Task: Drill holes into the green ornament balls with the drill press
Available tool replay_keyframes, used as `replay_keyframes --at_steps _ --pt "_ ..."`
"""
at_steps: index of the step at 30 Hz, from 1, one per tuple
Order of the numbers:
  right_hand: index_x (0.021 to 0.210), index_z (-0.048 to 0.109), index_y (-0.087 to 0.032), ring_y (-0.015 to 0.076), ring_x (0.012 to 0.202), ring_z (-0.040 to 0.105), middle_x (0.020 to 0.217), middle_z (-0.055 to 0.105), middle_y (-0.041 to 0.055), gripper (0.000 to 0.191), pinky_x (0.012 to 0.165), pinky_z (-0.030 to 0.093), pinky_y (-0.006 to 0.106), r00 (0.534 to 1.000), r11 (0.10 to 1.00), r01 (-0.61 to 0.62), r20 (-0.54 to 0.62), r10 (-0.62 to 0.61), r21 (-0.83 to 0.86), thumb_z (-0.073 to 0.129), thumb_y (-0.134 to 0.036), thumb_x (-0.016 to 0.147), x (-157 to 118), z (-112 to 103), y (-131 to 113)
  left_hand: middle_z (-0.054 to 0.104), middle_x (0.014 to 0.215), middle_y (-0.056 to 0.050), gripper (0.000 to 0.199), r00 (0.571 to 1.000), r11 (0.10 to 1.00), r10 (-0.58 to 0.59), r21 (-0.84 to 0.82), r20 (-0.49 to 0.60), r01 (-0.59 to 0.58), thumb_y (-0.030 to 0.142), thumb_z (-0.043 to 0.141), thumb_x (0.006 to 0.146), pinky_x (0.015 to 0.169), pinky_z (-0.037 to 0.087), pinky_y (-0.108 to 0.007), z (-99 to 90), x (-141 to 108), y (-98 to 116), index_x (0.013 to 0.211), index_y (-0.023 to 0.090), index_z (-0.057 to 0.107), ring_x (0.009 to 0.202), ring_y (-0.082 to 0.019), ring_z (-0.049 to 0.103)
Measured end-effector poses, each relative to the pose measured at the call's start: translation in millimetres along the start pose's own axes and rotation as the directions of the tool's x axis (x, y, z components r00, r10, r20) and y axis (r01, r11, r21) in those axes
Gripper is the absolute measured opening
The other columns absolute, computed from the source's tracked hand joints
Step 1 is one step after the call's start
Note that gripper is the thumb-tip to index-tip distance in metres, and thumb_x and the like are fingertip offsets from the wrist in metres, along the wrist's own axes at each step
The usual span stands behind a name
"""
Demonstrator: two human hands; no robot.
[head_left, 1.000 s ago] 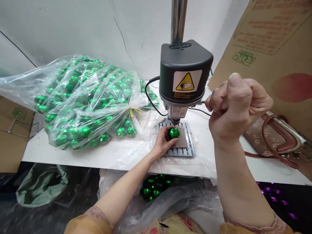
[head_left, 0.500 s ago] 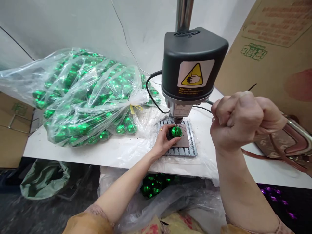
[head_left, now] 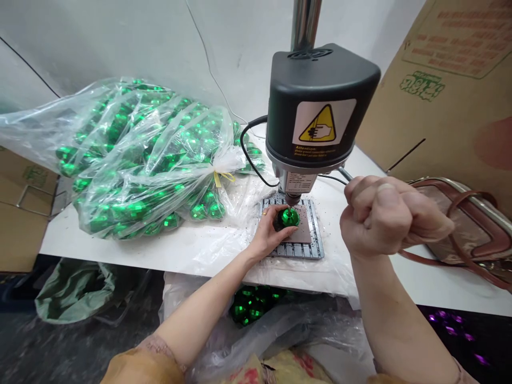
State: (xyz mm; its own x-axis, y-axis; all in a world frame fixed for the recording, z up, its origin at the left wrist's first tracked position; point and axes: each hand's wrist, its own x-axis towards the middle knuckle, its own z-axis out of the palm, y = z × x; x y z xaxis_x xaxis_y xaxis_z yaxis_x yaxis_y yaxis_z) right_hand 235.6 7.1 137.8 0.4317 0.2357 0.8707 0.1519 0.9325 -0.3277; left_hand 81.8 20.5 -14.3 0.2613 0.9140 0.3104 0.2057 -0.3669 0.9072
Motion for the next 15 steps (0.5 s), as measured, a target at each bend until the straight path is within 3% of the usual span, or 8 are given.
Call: replay_keyframes --at_steps 8,10,13,15 --pt "0.050 0.016 -0.016 0.0049 0.038 0.029 0.046 0.027 -0.0061 0.045 0.041 0.028 0.027 0.995 0.996 0.084 0.051 -0.085 0.015 0.053 -0.011 0.075 -12 -9 5 0.059 0.120 -0.008 0.052 1.000 1.000 -0.015 -0.001 -0.002 0.015 0.037 0.079 0.076 0.102 0.044 -0.045 -1.1 0 0 0.120 0.024 0.054 0.116 -0.027 0.056" --pt "0.051 0.019 -0.016 0.0038 0.038 0.028 0.047 0.028 -0.0066 0.043 0.041 0.029 0.025 0.997 0.997 0.077 0.016 -0.077 0.005 0.054 -0.009 0.075 -7 -4 2 0.059 0.120 -0.008 0.053 1.000 1.000 -0.025 -0.002 -0.004 0.025 0.037 0.080 0.076 0.101 0.044 -0.045 -0.1 0 -1 0.120 0.024 0.054 0.115 -0.027 0.056" --pt "0.050 0.025 -0.016 0.0023 0.036 0.025 0.042 0.025 -0.0076 0.041 0.039 0.024 0.022 0.996 1.000 -0.019 -0.089 0.019 -0.002 0.053 -0.011 0.080 13 11 -5 0.061 0.118 -0.008 0.052 0.999 0.999 -0.035 0.015 -0.035 0.036 0.038 0.079 0.076 0.099 0.045 -0.044 3.5 1 3 0.119 0.024 0.055 0.113 -0.027 0.057" --pt "0.047 0.030 -0.017 0.0020 0.036 0.026 0.039 0.028 -0.0074 0.042 0.039 0.022 0.022 0.983 0.988 -0.152 -0.110 0.147 -0.039 0.054 -0.012 0.081 29 20 -11 0.062 0.116 -0.008 0.049 0.994 0.997 -0.035 0.066 -0.103 0.042 0.037 0.078 0.076 0.095 0.046 -0.043 4.1 -3 13 0.117 0.023 0.056 0.111 -0.027 0.058"
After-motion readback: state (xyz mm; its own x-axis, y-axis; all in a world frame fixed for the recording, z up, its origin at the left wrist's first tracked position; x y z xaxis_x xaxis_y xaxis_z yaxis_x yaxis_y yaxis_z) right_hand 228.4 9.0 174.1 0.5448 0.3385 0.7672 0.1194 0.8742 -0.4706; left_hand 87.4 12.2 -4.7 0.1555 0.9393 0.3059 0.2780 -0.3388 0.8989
